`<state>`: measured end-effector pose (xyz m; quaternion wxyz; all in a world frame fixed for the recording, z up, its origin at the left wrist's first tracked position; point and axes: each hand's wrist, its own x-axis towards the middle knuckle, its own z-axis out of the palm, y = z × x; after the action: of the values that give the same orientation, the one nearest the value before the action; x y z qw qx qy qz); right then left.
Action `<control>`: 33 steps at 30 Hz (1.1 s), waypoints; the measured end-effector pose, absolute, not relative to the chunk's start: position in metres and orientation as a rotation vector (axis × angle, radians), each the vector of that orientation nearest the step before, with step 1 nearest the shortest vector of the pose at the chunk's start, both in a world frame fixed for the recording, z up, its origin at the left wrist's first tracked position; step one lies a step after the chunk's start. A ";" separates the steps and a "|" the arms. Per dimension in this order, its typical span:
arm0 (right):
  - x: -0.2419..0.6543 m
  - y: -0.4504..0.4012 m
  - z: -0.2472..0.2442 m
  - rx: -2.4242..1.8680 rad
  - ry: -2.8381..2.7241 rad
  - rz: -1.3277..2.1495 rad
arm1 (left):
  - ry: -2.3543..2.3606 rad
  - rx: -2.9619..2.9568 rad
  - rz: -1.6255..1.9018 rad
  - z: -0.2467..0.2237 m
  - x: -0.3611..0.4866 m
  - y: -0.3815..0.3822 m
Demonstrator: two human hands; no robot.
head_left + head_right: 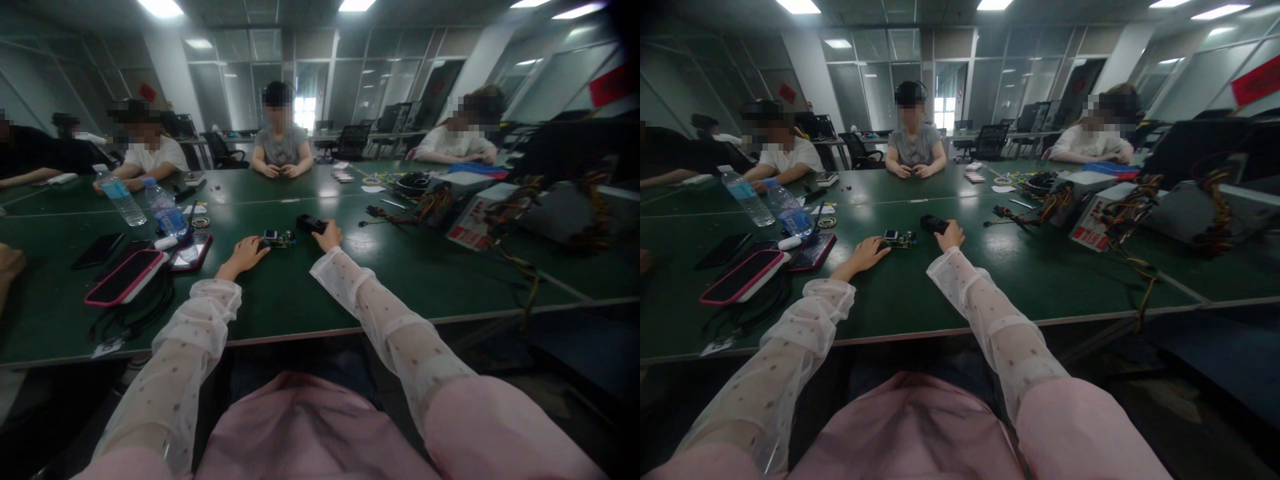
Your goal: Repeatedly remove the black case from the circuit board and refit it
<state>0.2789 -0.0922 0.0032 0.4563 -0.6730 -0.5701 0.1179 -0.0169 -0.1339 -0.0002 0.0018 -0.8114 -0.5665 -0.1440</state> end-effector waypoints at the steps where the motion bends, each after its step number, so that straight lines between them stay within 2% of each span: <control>1: 0.278 -0.092 0.003 -1.668 -1.392 0.294 | -1.774 -2.547 -0.454 0.000 -0.017 -0.133; 21: 0.277 -0.093 0.004 -1.808 -1.424 0.236 | -1.756 -2.540 -0.460 -0.004 -0.018 -0.131; 33: 0.282 -0.085 -0.002 -1.727 -1.484 0.216 | -1.759 -2.541 -0.445 -0.003 -0.019 -0.132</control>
<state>0.2816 -0.0853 -0.0017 0.4143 -0.6871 -0.5907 0.0858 -0.0187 -0.1318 -0.0026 0.0095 -0.8137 -0.5634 -0.1426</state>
